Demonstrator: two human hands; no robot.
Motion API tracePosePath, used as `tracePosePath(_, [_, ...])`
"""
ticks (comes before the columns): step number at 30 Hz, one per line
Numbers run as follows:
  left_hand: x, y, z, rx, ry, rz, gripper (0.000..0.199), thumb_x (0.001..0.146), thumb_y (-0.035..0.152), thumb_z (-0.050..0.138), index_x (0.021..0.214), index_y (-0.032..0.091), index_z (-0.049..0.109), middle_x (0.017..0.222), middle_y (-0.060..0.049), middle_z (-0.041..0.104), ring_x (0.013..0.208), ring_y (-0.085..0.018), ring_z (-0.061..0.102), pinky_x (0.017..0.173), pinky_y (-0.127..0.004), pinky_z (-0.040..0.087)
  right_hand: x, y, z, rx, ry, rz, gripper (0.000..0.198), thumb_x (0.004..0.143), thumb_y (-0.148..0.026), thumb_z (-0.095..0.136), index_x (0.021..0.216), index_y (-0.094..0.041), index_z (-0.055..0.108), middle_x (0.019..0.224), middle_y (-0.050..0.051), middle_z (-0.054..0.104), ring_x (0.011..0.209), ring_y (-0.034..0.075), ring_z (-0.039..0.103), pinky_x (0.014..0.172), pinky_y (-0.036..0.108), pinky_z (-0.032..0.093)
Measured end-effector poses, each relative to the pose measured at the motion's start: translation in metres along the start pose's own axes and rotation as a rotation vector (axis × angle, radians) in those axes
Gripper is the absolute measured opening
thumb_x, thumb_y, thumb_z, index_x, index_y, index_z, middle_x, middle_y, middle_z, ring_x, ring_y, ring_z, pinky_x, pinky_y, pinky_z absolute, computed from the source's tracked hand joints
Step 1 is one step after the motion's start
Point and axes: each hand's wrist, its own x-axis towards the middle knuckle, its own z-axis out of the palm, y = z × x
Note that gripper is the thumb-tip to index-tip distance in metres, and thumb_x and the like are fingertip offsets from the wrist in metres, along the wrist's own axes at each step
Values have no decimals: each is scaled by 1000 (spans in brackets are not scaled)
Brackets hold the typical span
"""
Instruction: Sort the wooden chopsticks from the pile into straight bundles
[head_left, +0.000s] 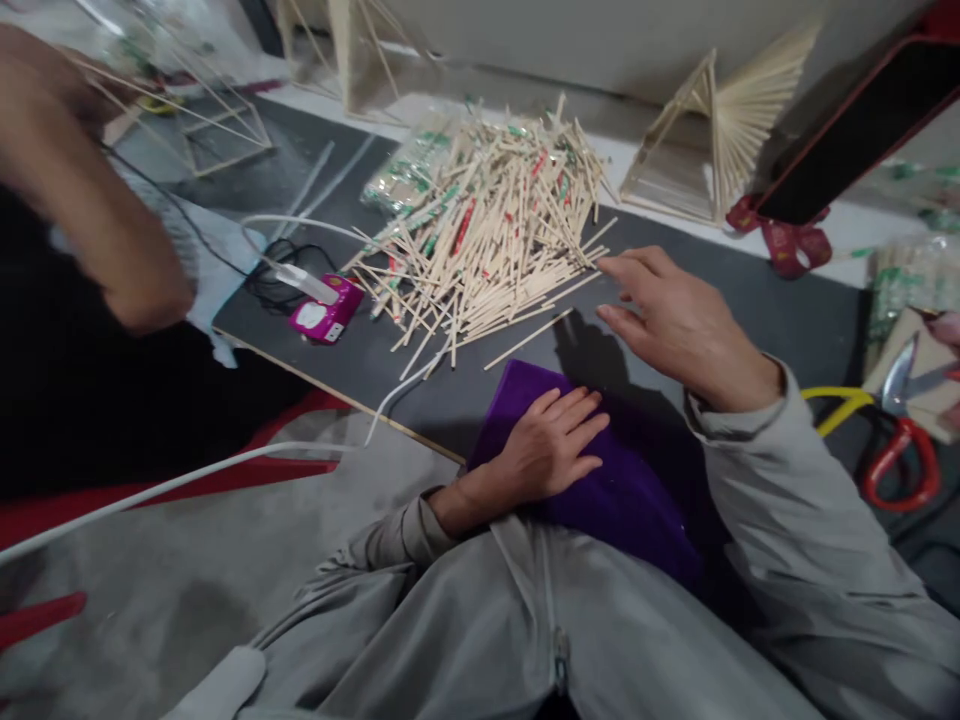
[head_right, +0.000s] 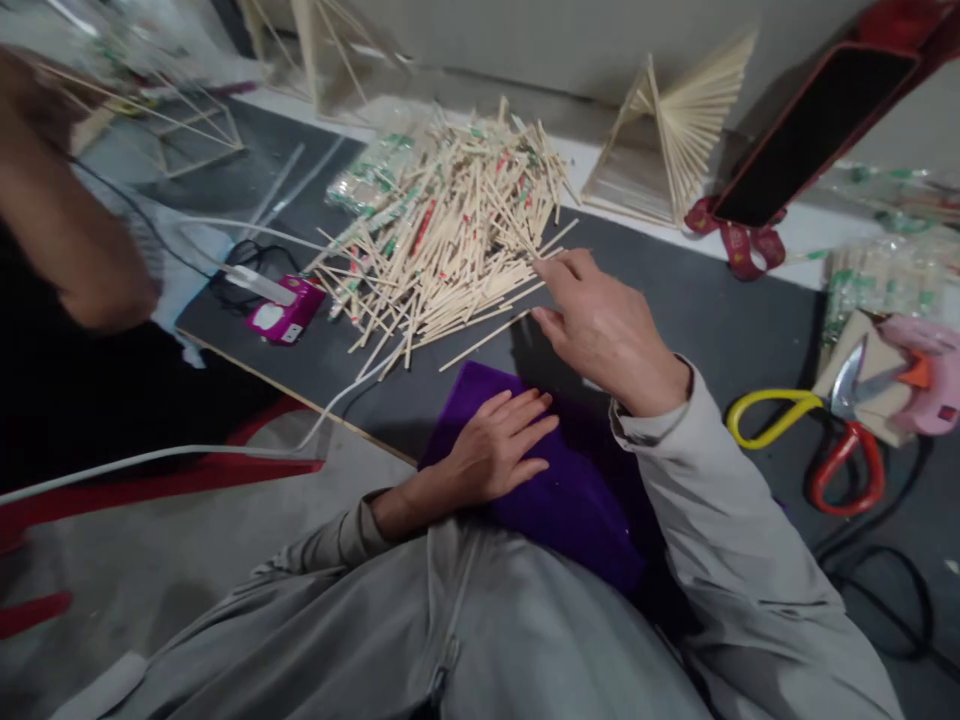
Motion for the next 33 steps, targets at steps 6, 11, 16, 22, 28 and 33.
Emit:
tracePosePath(6, [6,-6,-4,38,-47,-3,53,92,42,62,138,17,56,150,-12,54,142,-30,47,117,-49,37,-57,-7,-33,646,239,287,20,94,-30,65,108,-19,73,93,4,73,69,14,68,56,26,47])
tracePosePath(11, [-12,-8,-25,53,50,42,59,93,39,61,143,12,47,151,-18,51,145,-33,42,116,-49,38,-90,4,-49,710,530,484,9,92,-21,67,87,-20,76,71,2,68,53,14,58,44,30,34])
tracePosePath(16, [-41,-15,-30,75,43,137,52,90,29,67,138,15,51,141,-18,60,139,-33,50,110,-47,44,-112,4,-77,548,418,499,10,92,-25,66,90,-28,74,74,-1,66,61,16,60,51,31,38])
tracePosePath(22, [-70,-21,-20,34,124,213,48,83,26,75,128,20,58,131,-14,68,131,-29,59,111,-45,43,-184,0,-62,346,-194,570,24,96,-38,59,91,-18,71,75,3,69,62,16,62,60,31,46])
tracePosePath(28, [-86,-27,-15,159,61,184,47,89,31,69,134,22,58,134,-10,68,130,-24,60,121,-40,30,-267,-16,12,-234,-135,484,60,99,-43,49,145,-4,49,149,25,49,135,38,48,105,51,41])
tracePosePath(33, [-90,-45,-18,223,-28,273,55,91,31,66,144,26,52,141,-7,63,135,-23,56,126,-41,22,-278,-5,36,-375,-158,427,72,100,-47,44,159,-10,27,160,22,35,147,36,35,111,52,34])
